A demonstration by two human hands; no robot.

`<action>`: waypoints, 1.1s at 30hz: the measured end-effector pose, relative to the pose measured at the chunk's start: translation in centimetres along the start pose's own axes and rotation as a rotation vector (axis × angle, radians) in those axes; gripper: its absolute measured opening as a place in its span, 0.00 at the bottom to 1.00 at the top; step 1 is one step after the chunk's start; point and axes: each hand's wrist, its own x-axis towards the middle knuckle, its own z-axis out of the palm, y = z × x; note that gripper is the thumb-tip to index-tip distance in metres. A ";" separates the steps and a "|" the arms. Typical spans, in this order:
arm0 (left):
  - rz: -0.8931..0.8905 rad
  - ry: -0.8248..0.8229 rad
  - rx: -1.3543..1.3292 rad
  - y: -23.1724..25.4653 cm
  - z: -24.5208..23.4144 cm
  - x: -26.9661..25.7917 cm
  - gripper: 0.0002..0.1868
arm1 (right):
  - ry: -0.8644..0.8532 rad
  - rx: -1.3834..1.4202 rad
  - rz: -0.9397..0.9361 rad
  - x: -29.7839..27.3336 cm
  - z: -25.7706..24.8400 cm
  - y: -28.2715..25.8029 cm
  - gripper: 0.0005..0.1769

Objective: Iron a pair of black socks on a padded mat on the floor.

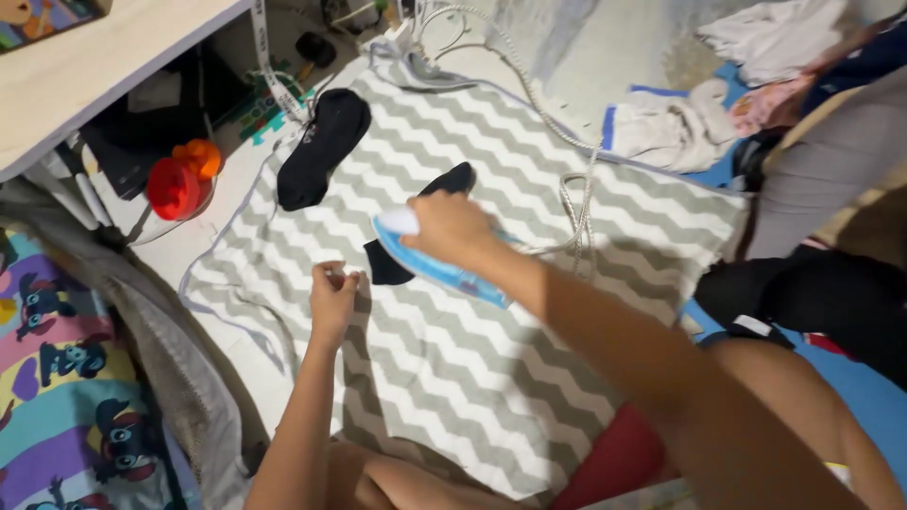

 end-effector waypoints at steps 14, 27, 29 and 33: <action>-0.143 -0.159 -0.369 -5.3 -0.8 3.5 0.09 | -0.093 -0.020 0.169 1.1 5.4 -3.0 0.15; -0.068 -0.207 -0.114 -8.1 0.1 6.7 0.09 | 0.004 0.096 0.298 5.0 9.9 -2.7 0.23; -0.039 -0.237 -0.165 -9.0 0.0 7.2 0.09 | -0.039 0.058 0.265 2.0 8.2 -2.9 0.23; -0.158 -0.340 -0.353 -5.7 -1.8 5.5 0.06 | -0.188 0.014 0.227 -3.0 5.4 -3.4 0.24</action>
